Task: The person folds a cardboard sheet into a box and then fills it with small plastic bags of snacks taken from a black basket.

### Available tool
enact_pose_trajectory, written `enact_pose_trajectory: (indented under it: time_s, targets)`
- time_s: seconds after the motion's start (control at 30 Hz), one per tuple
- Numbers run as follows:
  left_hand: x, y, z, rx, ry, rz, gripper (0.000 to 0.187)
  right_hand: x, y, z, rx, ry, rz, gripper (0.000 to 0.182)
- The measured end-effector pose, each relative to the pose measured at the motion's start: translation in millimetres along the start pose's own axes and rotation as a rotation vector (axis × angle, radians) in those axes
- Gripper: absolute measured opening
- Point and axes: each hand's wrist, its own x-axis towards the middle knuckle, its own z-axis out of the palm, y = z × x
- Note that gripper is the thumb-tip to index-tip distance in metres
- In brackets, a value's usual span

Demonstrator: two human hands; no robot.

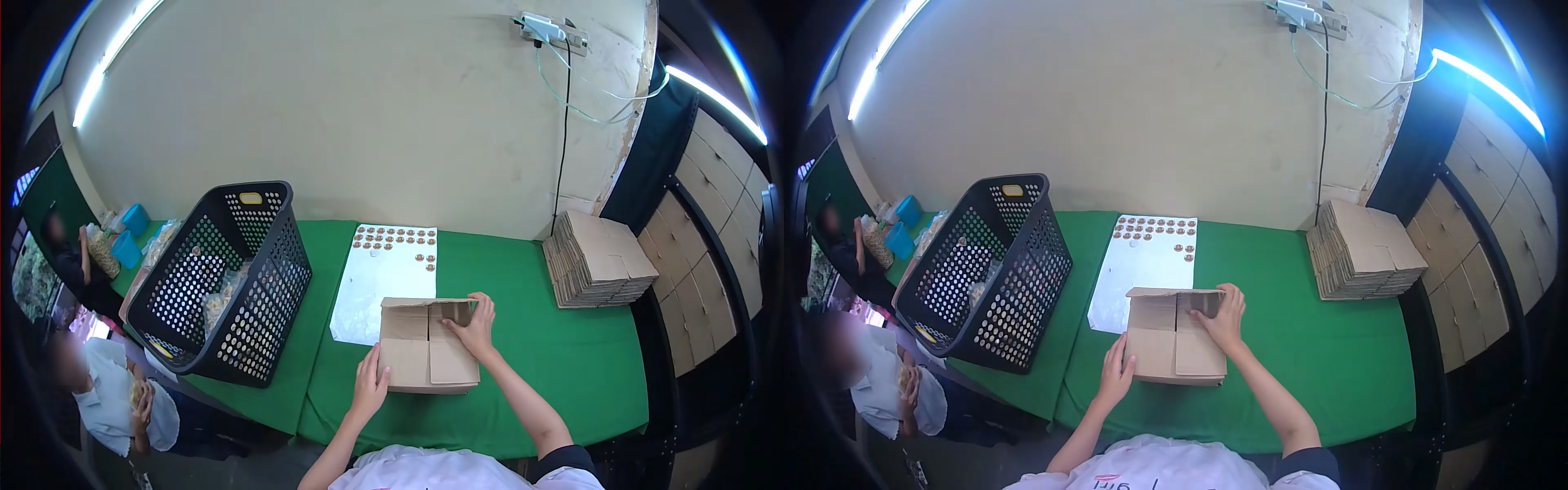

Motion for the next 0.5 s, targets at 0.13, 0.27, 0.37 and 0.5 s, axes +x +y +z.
enact_pose_trajectory:
  time_s: [0.13, 0.27, 0.37, 0.5]
  targets:
    - [0, 0, 3, -0.04, 0.046, -0.025, 0.051, -4, 5, -12, -0.011, -0.061, -0.029, 0.043]
    - [16, -3, -8, -0.08, 0.075, -0.086, 0.047, -13, 8, -37, 0.421, 0.006, 0.224, 0.02]
    - [32, -5, -18, 0.434, -0.042, 0.061, 0.039, -29, 6, -56, 0.395, -0.07, 0.038, 0.02]
    - [47, 12, 3, 0.278, -0.223, 0.004, 0.043, -49, 4, -82, 0.389, -0.288, 0.166, 0.02]
